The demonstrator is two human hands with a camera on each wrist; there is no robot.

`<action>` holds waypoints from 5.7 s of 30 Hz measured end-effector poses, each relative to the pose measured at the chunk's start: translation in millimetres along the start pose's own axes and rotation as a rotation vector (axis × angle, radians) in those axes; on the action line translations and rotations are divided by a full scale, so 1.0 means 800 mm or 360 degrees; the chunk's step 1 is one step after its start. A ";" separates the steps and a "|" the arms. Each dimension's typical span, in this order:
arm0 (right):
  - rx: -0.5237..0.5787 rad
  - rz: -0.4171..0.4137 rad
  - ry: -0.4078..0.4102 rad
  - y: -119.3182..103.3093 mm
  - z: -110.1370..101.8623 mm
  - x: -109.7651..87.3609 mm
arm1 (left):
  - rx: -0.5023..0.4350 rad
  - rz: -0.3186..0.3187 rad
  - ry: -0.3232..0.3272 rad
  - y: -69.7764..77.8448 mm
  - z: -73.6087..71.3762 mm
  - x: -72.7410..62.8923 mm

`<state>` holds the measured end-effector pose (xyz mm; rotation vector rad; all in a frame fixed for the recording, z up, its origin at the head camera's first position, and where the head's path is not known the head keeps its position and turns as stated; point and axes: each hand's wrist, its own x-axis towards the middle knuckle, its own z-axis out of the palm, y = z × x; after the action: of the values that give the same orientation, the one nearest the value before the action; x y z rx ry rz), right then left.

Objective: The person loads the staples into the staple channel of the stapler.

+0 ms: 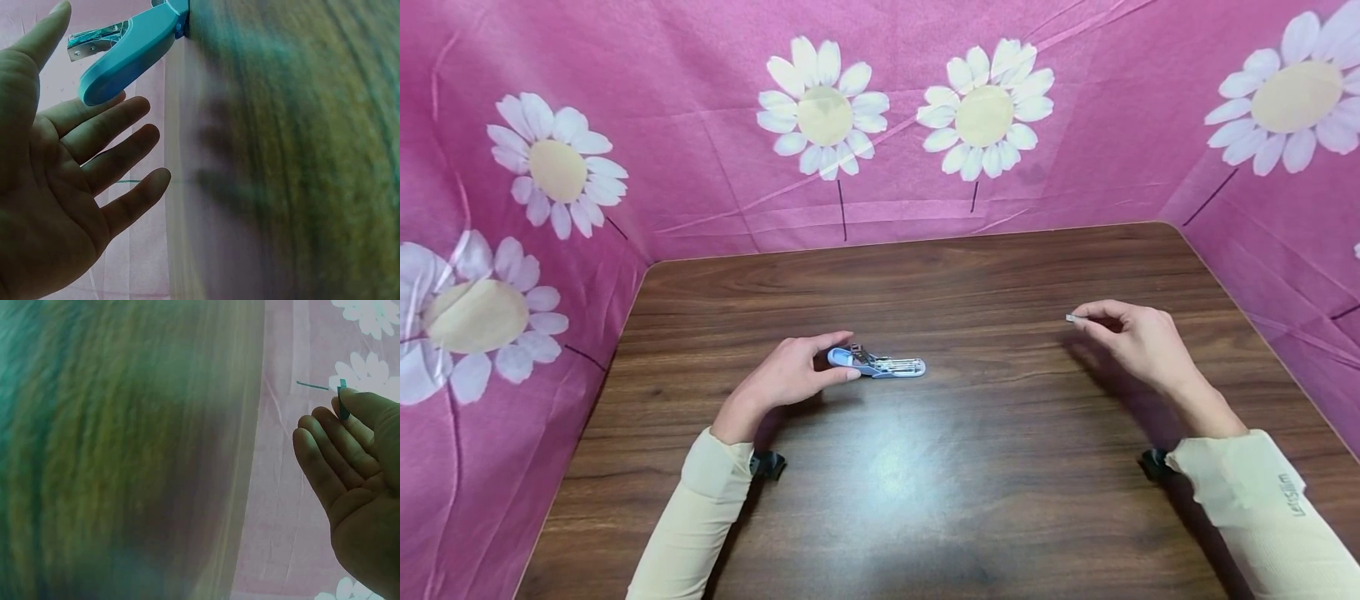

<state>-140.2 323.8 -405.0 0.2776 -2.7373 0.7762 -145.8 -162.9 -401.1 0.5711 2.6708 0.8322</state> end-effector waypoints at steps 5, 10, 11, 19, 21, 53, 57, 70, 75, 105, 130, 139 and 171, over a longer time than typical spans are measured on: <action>0.0046 -0.0018 0.0025 -0.007 0.000 0.002 | 0.0007 0.0018 0.0006 0.000 0.000 0.000; 0.0069 -0.0029 0.0024 -0.015 -0.002 0.004 | 0.0017 0.0022 0.0000 -0.002 0.001 0.000; 0.0071 -0.0026 0.0019 -0.017 -0.002 0.005 | 0.0015 0.0021 -0.0004 -0.003 0.002 0.000; 0.0096 -0.0002 -0.0016 -0.031 -0.001 0.012 | -0.0017 0.0026 -0.0007 -0.005 0.000 -0.001; 0.0104 -0.0006 -0.0018 -0.035 -0.001 0.014 | -0.0023 0.0039 -0.0002 -0.005 0.000 -0.002; 0.0273 -0.0107 -0.0073 -0.087 0.043 0.033 | -0.0380 0.0050 0.0000 -0.020 0.009 0.004; 0.0266 -0.0134 -0.0105 -0.092 0.052 0.033 | -0.0403 0.0054 0.0009 -0.019 0.009 0.003; 0.0291 -0.0194 -0.0137 -0.109 0.068 0.036 | -0.0367 0.0018 -0.0002 -0.015 0.006 0.005; 0.0285 -0.0239 -0.0137 -0.115 0.073 0.038 | -0.0372 0.0048 -0.0005 -0.014 0.005 0.005; 0.0302 -0.0345 -0.0185 -0.139 0.103 0.041 | -0.0364 0.0016 -0.0006 -0.013 0.006 0.007; 0.0349 -0.0379 -0.0234 -0.159 0.129 0.037 | -0.0343 0.0002 -0.0015 -0.012 0.007 0.006; 0.0388 -0.0381 -0.0234 -0.162 0.127 0.039 | -0.0332 0.0021 -0.0021 -0.010 0.006 0.006; 0.0317 -0.0399 -0.0448 -0.184 0.142 0.034 | -0.0255 0.0052 0.0001 -0.003 0.004 0.007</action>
<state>-152.5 136.9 -418.0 0.8126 -2.7991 1.0040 -150.3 -160.7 -406.2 0.5759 2.5711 1.0441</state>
